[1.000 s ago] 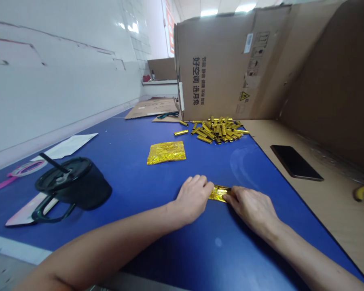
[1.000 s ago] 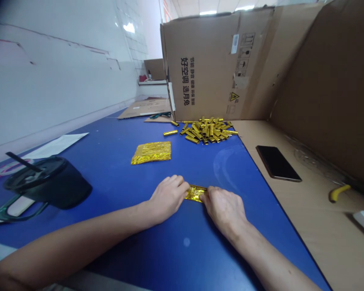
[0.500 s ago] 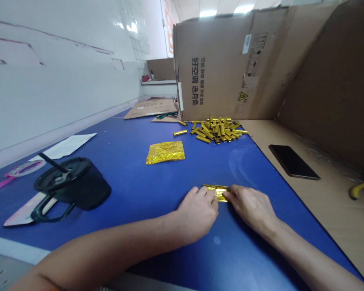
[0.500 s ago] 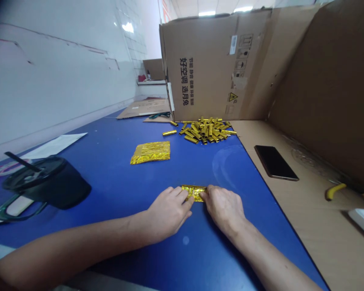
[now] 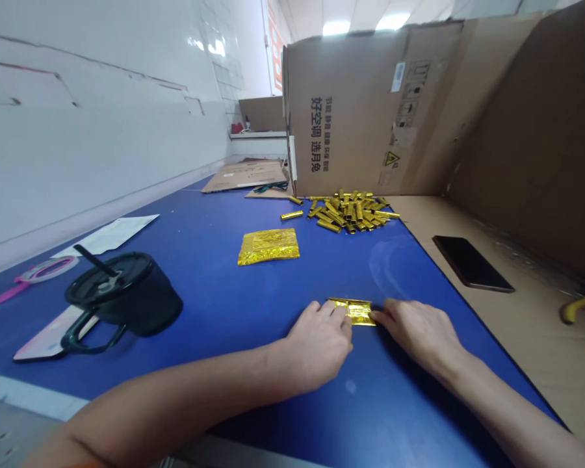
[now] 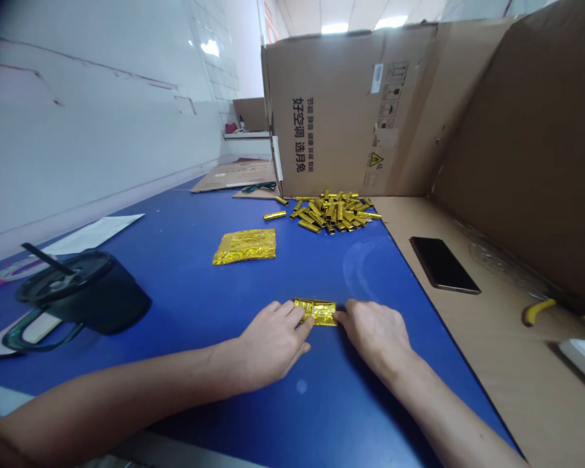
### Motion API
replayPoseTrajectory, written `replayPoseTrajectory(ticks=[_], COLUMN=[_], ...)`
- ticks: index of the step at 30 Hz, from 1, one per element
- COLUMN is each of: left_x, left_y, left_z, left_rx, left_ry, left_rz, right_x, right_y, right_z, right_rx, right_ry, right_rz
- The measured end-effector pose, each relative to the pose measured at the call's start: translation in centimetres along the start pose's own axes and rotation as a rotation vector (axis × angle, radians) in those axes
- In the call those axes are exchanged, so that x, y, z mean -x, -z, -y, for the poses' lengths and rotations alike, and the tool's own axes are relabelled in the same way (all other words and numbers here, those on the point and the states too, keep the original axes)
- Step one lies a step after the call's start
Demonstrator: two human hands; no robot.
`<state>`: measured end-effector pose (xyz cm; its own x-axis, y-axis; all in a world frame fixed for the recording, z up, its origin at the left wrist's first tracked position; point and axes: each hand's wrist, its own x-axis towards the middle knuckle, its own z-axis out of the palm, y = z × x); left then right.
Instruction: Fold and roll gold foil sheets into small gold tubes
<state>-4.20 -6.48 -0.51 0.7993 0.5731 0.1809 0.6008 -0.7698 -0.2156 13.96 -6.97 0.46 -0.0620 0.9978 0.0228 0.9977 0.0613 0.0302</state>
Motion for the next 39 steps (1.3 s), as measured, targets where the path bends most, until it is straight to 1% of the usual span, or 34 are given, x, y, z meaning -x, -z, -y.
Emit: replayPoseTrajectory(ticks=[2,3,5,7,9,12,17,23,28,31,35,37,39], left_x=[-0.1,-0.2,-0.4,-0.7,-0.8,-0.8,-0.4,-0.1,0.2,0.3,-0.1,-0.4,-0.5], left_y=[-0.1,-0.2,-0.4,-0.6,-0.7,-0.7,-0.6,-1.0,-1.0,-0.7,-0.5,-0.5,-0.5], left_z=[0.5,0.9,1.8,2.6,3.2,3.5,2.8,2.1,1.9,2.5,4.1,4.8,5.0], left_rx=[-0.009,-0.014,-0.017,-0.010,0.000,0.022,0.013,-0.039,0.003,0.083,0.261,0.308,0.324], left_ry=[-0.002,-0.004,-0.010,-0.020,-0.027,-0.028,-0.003,0.028,0.039,0.013,-0.031,-0.009,0.023], left_rz=[0.012,0.018,0.028,0.039,0.055,0.077,0.085,0.136,0.175,0.198,0.219,0.207,0.184], right_x=[0.2,0.2,0.5,0.7,1.0,1.6,2.6,2.8,3.1,3.3,3.4,3.5,3.7], right_y=[0.0,0.0,-0.1,-0.2,-0.3,-0.4,-0.2,0.1,0.3,0.6,1.0,1.0,1.0], right_z=[-0.4,-0.4,-0.1,0.6,1.4,2.4,3.4,4.1,4.3,4.2,4.0,4.0,4.1], right_rx=[-0.055,-0.092,-0.166,-0.201,-0.196,-0.173,-0.131,-0.066,-0.072,-0.116,-0.202,-0.227,-0.231], right_ry=[0.043,0.105,0.295,0.468,0.528,0.533,0.576,0.568,0.562,0.570,0.580,0.591,0.609], right_rz=[-0.098,-0.148,-0.207,-0.199,-0.170,-0.126,-0.111,-0.077,-0.068,-0.063,-0.030,-0.012,-0.008])
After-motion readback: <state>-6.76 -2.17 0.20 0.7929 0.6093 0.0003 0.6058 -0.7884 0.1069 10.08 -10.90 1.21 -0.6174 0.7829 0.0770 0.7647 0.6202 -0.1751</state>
